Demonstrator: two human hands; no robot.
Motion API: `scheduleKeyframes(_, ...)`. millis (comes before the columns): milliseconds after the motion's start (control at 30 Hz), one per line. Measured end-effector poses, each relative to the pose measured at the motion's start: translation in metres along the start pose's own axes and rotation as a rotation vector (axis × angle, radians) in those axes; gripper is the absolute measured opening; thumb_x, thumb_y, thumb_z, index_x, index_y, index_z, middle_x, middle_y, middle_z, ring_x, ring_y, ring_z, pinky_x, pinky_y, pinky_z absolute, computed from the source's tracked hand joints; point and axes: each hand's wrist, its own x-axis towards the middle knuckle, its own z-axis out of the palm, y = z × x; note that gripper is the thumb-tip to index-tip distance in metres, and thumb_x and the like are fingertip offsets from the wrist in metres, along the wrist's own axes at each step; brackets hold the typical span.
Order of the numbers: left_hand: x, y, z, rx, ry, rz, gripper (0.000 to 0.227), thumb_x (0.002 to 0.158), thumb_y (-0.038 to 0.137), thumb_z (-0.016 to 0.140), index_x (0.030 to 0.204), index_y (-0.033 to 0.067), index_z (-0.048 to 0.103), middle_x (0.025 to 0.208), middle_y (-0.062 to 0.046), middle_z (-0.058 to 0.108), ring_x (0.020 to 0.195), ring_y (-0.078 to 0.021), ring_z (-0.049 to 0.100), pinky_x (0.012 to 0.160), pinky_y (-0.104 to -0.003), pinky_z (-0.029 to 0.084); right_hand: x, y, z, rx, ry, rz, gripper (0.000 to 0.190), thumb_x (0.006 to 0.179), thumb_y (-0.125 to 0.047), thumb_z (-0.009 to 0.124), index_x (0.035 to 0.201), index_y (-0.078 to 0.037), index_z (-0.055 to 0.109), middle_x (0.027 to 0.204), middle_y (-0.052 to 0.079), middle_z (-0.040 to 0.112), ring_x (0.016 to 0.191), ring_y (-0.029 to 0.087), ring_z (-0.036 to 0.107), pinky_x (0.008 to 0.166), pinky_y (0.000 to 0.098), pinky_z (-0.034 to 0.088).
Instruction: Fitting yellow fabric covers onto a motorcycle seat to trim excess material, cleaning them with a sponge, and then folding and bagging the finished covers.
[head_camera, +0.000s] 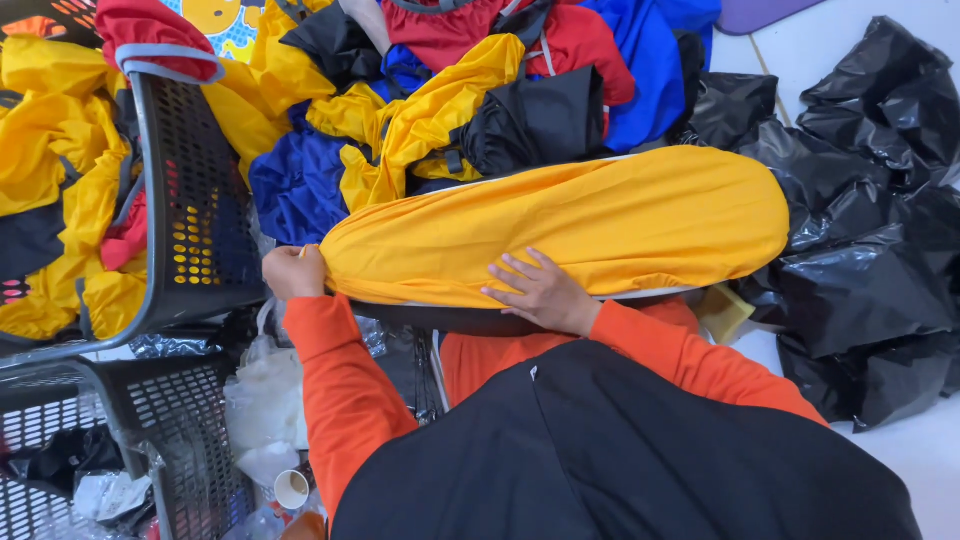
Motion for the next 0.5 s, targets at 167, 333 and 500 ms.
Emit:
scheduleKeyframes(167, 0.003, 0.068, 0.010, -0.213, 0.025, 0.135, 0.011, 0.074, 0.018, 0.069, 0.077, 0.0220, 0.078, 0.072, -0.006, 0.071, 0.079, -0.0365, 0.072, 0.069, -0.046, 0.060, 0.007, 0.004, 0.004, 0.034, -0.008, 0.021, 0.034, 0.101, -0.050, 0.057, 0.118, -0.026, 0.072, 0.141, 0.002, 0.065, 0.131, 0.028, 0.060, 0.109, 0.0570, 0.041)
scheduleKeyframes(333, 0.014, 0.134, 0.108, -0.373, -0.358, 0.418, 0.025, 0.085, 0.020, 0.061, 0.081, 0.0016, 0.077, 0.075, -0.024, 0.068, 0.079, -0.0469, 0.067, 0.066, -0.053, 0.048, -0.008, 0.016, 0.013, 0.134, 0.057, 0.087, 0.030, 0.104, -0.043, 0.054, 0.110, -0.020, 0.073, 0.113, -0.001, 0.077, 0.110, 0.019, 0.070, 0.102, 0.0501, 0.045)
scheduleKeyframes(500, -0.046, 0.149, 0.061, -0.782, -0.981, 0.078, 0.034, 0.083, 0.039, 0.081, 0.097, 0.0084, 0.073, 0.086, -0.013, 0.070, 0.074, -0.0277, 0.069, 0.063, -0.042, 0.056, -0.021, 0.028, -0.010, 0.091, 0.071, 0.087, 0.037, 0.109, -0.042, 0.040, 0.110, -0.022, 0.071, 0.111, -0.003, 0.075, 0.107, 0.016, 0.069, 0.102, 0.0476, 0.044)
